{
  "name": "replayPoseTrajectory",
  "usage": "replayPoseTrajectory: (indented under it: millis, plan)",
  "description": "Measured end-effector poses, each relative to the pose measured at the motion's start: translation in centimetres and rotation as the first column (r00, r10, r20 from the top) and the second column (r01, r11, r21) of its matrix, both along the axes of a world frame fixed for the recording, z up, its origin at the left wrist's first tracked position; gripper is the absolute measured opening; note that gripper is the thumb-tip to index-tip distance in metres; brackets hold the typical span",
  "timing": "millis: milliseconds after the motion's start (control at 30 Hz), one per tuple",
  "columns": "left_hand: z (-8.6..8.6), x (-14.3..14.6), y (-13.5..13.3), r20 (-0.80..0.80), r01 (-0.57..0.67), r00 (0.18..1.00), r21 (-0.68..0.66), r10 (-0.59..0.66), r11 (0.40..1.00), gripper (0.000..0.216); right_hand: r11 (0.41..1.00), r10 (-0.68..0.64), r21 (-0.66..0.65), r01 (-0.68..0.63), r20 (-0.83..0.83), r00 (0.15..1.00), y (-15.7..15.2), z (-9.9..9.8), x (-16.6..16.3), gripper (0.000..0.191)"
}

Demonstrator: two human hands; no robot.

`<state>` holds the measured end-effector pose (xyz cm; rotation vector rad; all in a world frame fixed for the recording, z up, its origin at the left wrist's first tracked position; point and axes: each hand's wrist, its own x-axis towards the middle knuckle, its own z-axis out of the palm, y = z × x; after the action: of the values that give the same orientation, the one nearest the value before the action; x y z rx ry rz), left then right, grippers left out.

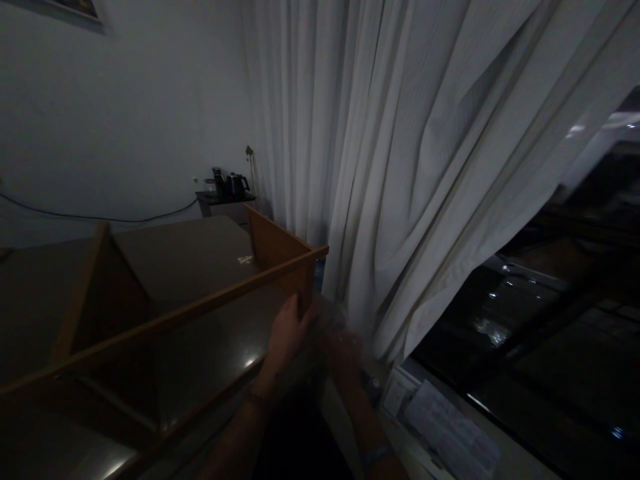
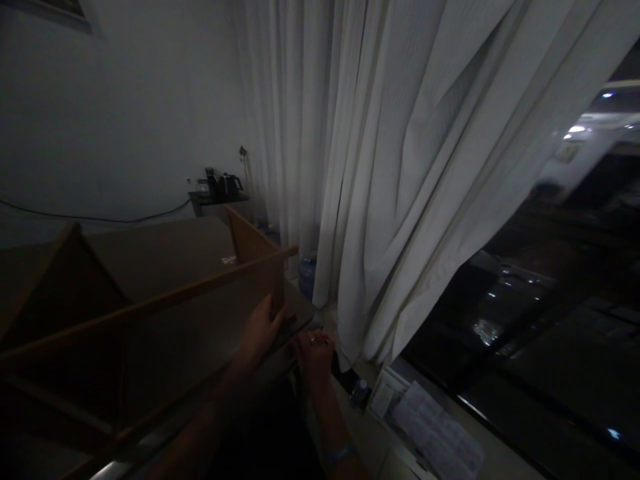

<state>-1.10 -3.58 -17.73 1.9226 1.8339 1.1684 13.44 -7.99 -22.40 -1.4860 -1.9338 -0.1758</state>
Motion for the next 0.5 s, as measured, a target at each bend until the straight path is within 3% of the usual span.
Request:
replayPoseTrajectory:
  millis: [100,233,300,500]
  plan:
    - [-0.1,-0.1,0.0,0.009,0.003,1.000,-0.009,-0.002,1.000,0.055,0.994,-0.044,-0.108,0.016,-0.268,0.962,0.6,0.4,-0.7,0.034]
    - [-0.3,-0.2,0.1,0.004,0.010,1.000,-0.002,-0.010,1.000,0.055,0.918,-0.098,-0.343,-0.200,-0.684,0.723,1.4,0.5,-0.8,0.057]
    - [-0.3,-0.2,0.1,0.007,0.015,1.000,0.005,-0.015,1.000,0.053,0.877,-0.128,-0.395,-0.275,-0.742,0.658,1.7,0.2,-0.7,0.065]
    - [0.0,-0.2,0.0,0.006,0.024,1.000,-0.010,-0.024,1.000,0.054,0.867,-0.138,-0.408,-0.285,-0.747,0.650,1.7,-0.7,-0.9,0.064]
